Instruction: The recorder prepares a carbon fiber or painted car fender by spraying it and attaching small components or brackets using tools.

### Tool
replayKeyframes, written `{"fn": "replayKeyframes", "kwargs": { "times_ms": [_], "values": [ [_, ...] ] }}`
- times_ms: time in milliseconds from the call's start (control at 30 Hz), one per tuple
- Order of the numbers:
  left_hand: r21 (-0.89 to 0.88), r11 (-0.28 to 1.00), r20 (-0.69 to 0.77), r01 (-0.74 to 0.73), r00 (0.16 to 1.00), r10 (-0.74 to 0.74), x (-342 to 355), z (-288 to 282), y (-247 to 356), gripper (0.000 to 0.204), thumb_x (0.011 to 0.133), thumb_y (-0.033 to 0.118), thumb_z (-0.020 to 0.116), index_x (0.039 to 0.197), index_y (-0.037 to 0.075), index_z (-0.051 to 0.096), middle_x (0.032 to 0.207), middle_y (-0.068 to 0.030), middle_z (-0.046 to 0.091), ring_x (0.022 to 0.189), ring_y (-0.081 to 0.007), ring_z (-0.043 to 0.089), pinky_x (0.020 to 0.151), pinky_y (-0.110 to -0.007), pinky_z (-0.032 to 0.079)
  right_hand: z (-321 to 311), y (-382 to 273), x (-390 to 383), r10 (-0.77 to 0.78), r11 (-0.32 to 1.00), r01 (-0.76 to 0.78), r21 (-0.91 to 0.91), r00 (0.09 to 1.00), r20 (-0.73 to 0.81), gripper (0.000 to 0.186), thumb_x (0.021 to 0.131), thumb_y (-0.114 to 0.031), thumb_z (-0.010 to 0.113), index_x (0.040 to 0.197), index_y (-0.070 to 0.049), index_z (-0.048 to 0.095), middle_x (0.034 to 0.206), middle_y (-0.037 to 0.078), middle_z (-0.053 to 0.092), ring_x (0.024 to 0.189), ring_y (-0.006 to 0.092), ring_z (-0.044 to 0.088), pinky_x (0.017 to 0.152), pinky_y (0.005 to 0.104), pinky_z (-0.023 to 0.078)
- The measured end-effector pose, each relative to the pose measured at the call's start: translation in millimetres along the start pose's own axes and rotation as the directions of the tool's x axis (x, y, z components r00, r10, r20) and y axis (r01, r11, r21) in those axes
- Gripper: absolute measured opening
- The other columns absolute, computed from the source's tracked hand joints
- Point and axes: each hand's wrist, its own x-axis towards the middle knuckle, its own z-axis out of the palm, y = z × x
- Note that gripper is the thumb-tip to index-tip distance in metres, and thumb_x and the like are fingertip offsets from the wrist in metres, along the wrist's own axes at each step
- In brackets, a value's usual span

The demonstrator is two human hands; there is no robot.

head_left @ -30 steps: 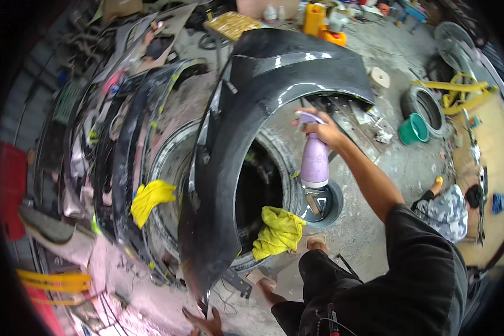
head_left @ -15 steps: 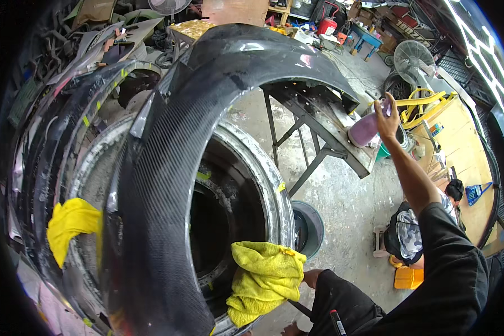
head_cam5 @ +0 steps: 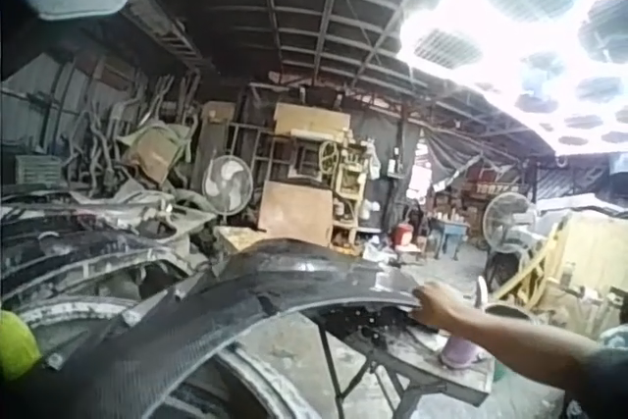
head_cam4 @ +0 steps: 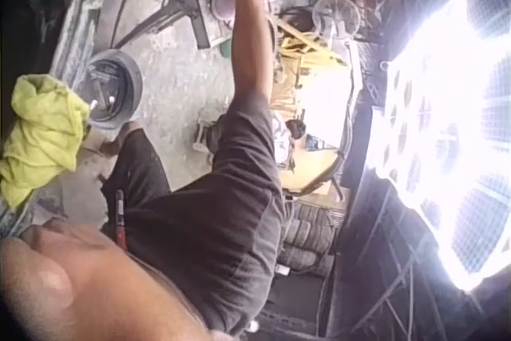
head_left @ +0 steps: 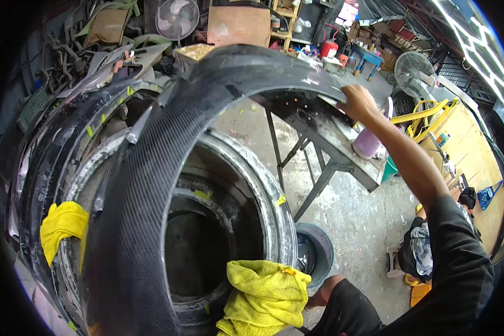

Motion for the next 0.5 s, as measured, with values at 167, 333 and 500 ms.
{"fn": "replayKeyframes", "kwargs": {
  "times_ms": [167,333,500],
  "values": [
    [-0.057,0.996,0.113,-0.071,0.991,0.077,-16.7,31.0,-12.5,0.07,0.077,0.035,0.07,0.136,0.007,0.046,0.131,-0.018,0.054,0.118,-0.0357,0.051,0.095,-0.053,0.043,75.1,49.0,69.3,-0.147,0.973,0.153,-0.174,0.988,0.048,0.018,0.083,-0.014,0.061,0.082,0.003,0.065,0.085,0.024,0.066,0.082,0.0388,0.067,0.068,0.0481,0.054],
    [-0.295,0.948,0.076,-0.121,0.986,0.149,-37.3,105.7,-1.0,0.061,0.078,0.029,0.069,0.132,0.004,0.053,0.126,-0.0179,0.06,0.112,-0.0344,0.057,0.091,-0.05,0.046,84.6,144.8,96.2,-0.15,0.928,0.197,-0.316,0.975,0.166,0.017,0.084,-0.005,0.053,0.077,0.004,0.066,0.081,0.024,0.066,0.08,0.04,0.067,0.068,0.0471,0.053],
    [-0.469,0.875,-0.032,-0.12,0.992,0.119,-27.3,177.7,-37.7,0.04,0.083,0.027,0.063,0.115,0.005,0.068,0.116,-0.0141,0.068,0.102,-0.0309,0.065,0.087,-0.047,0.049,69.8,24.5,57.6,-0.256,0.96,0.248,-0.134,0.965,-0.05,0.02,0.092,-0.013,0.052,0.108,-0.002,0.059,0.098,0.024,0.063,0.093,0.0437,0.061,0.078,0.0516,0.049]
  ]
}}
